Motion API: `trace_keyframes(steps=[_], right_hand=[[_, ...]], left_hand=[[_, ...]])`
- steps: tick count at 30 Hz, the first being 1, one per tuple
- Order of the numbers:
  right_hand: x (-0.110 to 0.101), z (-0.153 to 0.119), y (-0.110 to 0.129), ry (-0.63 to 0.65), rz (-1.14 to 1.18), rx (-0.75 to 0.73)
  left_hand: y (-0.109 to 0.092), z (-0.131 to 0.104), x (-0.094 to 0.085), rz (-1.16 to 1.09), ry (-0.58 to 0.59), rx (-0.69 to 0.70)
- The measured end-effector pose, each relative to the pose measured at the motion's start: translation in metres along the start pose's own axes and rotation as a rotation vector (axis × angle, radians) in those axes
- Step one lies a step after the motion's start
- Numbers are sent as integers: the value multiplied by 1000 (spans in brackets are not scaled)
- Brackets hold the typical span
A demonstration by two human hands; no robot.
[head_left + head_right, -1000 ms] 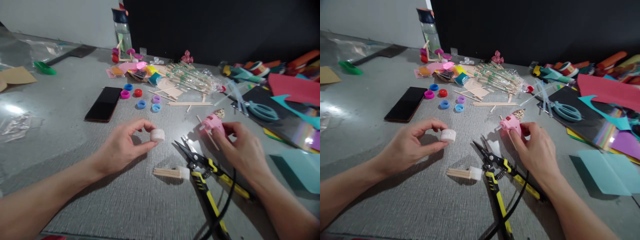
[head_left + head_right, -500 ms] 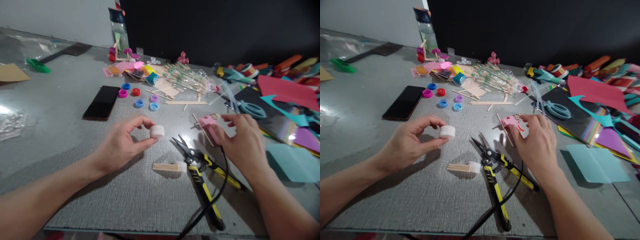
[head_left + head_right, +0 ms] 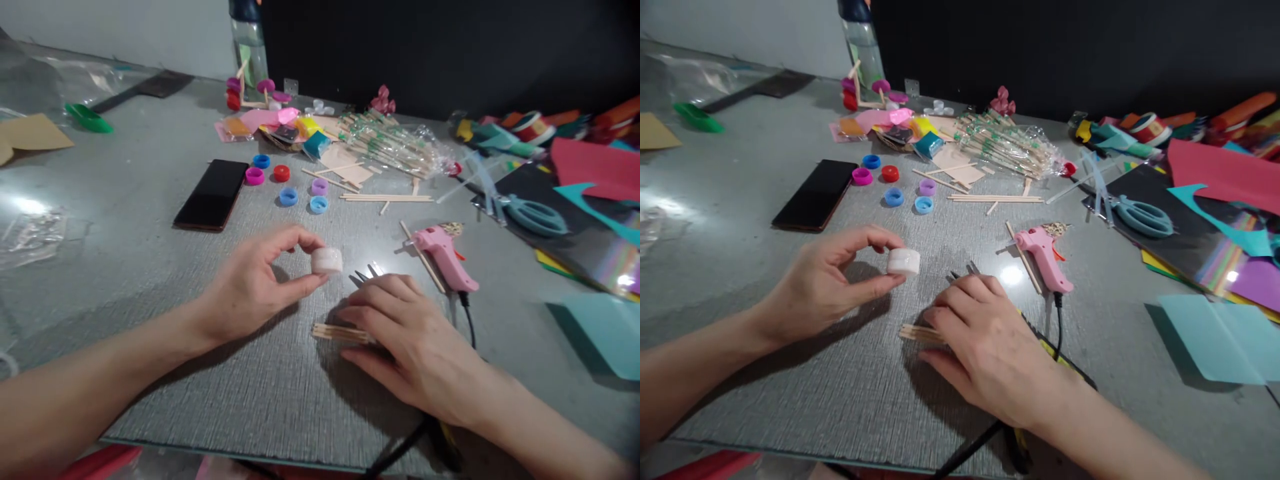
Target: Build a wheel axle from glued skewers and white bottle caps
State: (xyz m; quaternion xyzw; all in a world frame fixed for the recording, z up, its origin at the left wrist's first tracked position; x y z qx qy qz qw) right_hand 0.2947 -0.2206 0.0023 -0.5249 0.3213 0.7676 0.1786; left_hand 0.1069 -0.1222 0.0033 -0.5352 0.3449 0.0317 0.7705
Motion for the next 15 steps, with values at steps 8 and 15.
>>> trace_keyframes(steps=[8, 15], right_hand=[[-15, -3, 3, -304, 127, 66], [-34, -14, 3, -460, -57, 149]], left_hand=[[-1, -3, 2, -70, 77, -22], [-3, -3, 3, -101, 145, 0]])
Point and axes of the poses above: each hand's wrist, its own z-axis towards the middle knuckle, its own x-axis out of the palm, y = z × x, the point moved 3 cm from there along z, towards the middle knuckle, and after that the axes turned 11 degrees about -x, right-handed, at the moved point
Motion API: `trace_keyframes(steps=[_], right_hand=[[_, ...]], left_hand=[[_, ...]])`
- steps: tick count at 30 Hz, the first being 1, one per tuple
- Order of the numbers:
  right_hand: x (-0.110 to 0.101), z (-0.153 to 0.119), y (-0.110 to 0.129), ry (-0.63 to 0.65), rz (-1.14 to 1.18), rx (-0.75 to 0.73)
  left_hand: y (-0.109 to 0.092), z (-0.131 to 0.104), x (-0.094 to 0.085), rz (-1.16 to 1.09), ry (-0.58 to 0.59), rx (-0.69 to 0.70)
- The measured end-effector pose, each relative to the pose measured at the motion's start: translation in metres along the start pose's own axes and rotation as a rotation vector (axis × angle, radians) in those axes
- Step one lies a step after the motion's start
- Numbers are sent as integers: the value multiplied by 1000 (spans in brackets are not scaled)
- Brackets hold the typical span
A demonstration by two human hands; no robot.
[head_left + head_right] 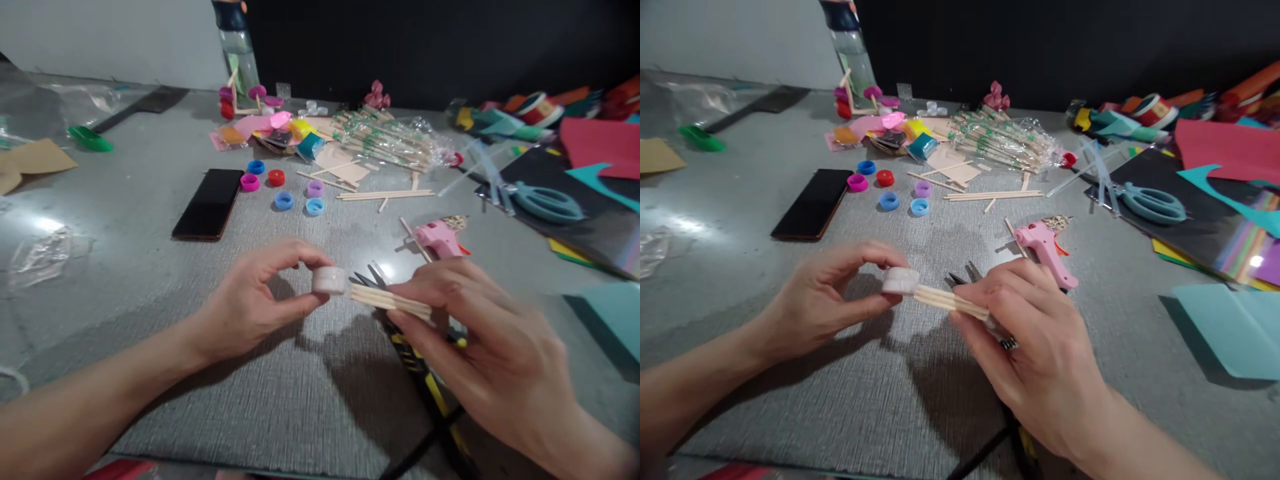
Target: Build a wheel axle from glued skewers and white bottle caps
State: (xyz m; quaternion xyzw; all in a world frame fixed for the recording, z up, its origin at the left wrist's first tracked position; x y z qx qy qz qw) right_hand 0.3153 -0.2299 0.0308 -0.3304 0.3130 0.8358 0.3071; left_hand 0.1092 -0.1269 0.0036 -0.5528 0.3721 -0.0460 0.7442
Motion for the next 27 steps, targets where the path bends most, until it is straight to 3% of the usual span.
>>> trace_keyframes(steps=[14, 27], right_hand=[[-1, -4, -2, 25, -20, -16], [4, -6, 0, 97, -46, -36]], left_hand=[[-10, -4, 2, 210, 37, 193], [-13, -7, 8, 298, 37, 149]])
Point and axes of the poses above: each hand's wrist, its own z-axis towards the middle knuckle, its own x-axis out of the palm, y = z × x, the point moved 3 cm from there along z, towards the middle knuckle, and after that the axes turned 11 degrees about -x, right-handed, at the moved point
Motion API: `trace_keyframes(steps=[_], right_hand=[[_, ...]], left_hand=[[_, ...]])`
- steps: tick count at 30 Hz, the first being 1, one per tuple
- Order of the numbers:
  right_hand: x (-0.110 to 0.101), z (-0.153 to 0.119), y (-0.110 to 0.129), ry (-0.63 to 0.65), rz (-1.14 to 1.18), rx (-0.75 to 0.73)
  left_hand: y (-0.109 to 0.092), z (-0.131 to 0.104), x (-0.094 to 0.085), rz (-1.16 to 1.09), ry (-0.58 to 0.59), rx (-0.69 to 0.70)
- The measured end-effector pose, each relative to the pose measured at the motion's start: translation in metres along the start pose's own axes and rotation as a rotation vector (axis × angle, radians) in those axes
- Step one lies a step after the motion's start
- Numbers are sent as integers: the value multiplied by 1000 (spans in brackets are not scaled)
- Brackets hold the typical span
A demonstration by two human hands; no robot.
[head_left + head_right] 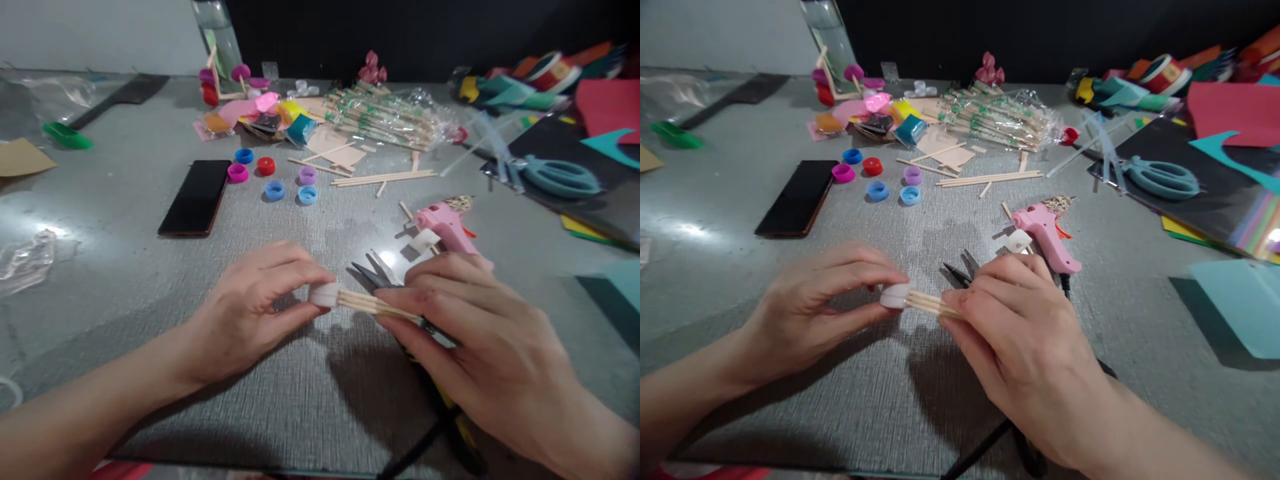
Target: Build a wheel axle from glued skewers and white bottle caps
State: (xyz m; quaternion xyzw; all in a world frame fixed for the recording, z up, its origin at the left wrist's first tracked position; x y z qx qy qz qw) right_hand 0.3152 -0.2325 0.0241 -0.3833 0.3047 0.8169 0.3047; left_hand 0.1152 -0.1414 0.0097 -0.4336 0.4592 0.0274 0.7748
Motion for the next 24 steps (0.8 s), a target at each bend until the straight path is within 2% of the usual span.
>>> trace_keyframes(steps=[4, 11, 24], right_hand=[[0, 0, -1, 24, -3, -13], [1, 0, 1, 31, -10, -39], [3, -2, -1, -13, 12, -59]], left_hand=[[-3, 0, 0, 48, -13, 20], [-2, -3, -2, 60, 35, 8], [-3, -5, -2, 104, 26, 60]])
Point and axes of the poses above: each hand's wrist, its own z-axis towards the middle knuckle, its own x-axis out of the palm, y = z × x, the point moved 3 cm from there along z, towards the middle knuckle, and after that the axes turned 11 degrees about -x, right-handed, at the moved point
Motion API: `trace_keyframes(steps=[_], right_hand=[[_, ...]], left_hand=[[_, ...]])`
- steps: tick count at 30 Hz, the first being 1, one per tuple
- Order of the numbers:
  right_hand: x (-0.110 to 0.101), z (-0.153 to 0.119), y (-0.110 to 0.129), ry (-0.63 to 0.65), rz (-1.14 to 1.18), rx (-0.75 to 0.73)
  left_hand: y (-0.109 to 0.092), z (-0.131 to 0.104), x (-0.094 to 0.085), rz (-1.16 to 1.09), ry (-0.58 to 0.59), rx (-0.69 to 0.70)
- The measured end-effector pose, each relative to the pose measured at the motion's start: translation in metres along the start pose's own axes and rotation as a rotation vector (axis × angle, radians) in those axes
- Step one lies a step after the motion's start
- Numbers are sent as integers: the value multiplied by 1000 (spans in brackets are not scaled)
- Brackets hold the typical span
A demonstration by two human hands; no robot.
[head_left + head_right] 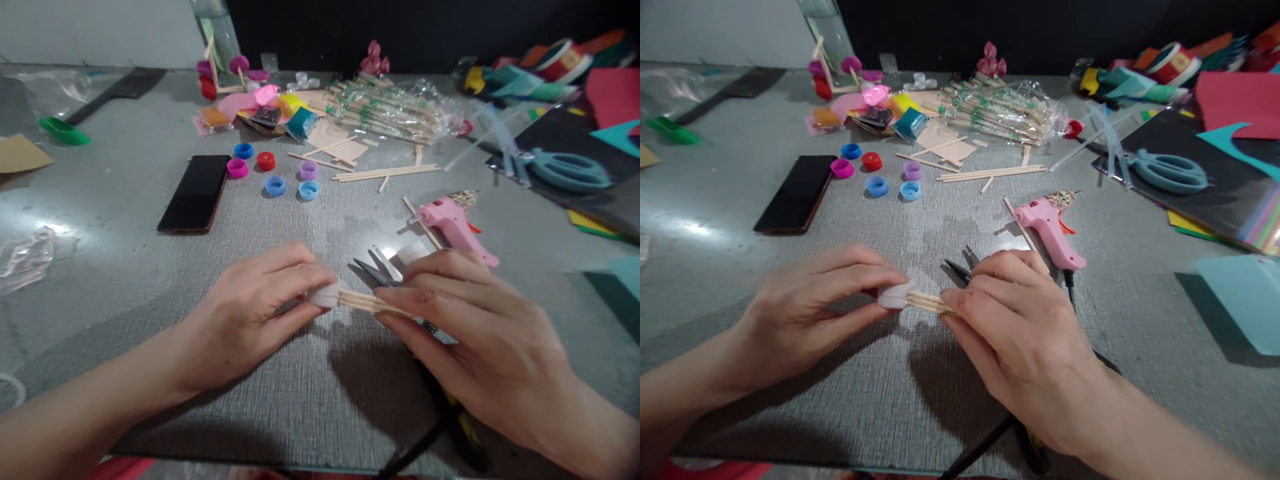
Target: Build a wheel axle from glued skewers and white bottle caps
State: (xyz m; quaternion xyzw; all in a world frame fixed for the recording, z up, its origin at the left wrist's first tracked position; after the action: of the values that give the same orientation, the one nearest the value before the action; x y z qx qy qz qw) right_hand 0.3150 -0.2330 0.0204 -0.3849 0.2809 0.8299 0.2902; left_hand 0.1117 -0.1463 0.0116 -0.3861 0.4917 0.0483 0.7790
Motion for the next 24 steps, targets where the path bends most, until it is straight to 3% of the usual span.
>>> trace_keyframes(steps=[15, 24], right_hand=[[7, 0, -9, 3, -12, 29], [9, -7, -16, 63, -31, 55]], left_hand=[[3, 1, -1, 107, 23, -30], [8, 7, -4, 267, 173, -52]])
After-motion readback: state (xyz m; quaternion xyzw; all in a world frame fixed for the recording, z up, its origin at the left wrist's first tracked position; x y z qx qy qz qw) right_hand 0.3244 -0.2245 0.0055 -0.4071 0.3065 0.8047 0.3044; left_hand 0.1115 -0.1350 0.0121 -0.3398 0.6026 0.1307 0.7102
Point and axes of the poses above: each hand's wrist, its own z-axis towards the middle knuckle, its own x-axis out of the palm, y = z × x, the point moved 3 cm from there along z, towards the middle knuckle, and after that the axes turned 11 degrees about -x, right-handed, at the moved point
